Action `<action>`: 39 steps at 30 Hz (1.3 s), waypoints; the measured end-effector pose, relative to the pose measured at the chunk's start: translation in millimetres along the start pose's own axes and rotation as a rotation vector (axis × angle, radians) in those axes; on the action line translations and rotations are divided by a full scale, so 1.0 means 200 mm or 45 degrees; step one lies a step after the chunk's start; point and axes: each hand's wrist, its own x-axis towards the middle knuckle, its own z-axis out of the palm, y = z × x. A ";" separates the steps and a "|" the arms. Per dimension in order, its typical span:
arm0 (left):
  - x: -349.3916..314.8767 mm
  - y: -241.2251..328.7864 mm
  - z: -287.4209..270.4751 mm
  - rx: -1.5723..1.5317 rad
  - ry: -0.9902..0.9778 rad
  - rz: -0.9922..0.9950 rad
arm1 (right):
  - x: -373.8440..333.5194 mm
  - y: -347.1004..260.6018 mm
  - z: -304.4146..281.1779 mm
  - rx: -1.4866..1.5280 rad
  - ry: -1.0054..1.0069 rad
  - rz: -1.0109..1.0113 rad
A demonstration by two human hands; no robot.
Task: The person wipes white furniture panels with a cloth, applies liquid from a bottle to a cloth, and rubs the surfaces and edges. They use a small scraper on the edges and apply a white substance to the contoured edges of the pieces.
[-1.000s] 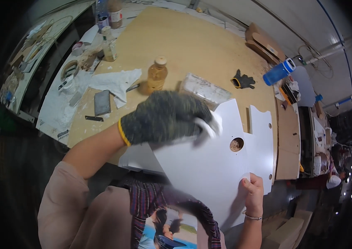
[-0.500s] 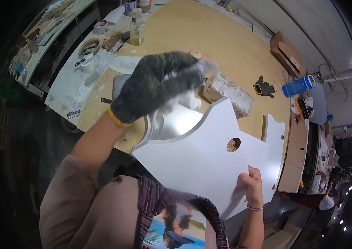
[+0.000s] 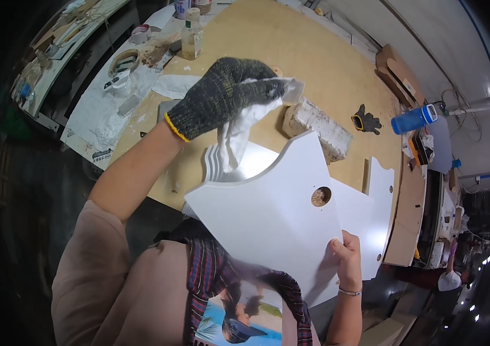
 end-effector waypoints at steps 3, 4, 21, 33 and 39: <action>-0.07 -0.01 0.02 -0.210 -0.066 -0.318 | -0.04 0.01 -0.01 0.020 0.062 -0.017; -0.14 -0.01 0.02 -0.274 -0.064 -0.238 | -0.05 0.02 -0.02 0.018 0.061 -0.014; -0.36 -0.08 0.32 0.135 -0.312 -0.300 | -0.39 0.51 -0.41 0.315 0.518 0.090; -0.24 -0.04 0.46 0.447 -0.078 -0.211 | -0.25 0.52 -0.58 0.374 0.305 0.118; -0.41 0.00 0.38 0.727 0.050 -0.051 | -0.07 0.49 -0.53 0.364 0.175 0.087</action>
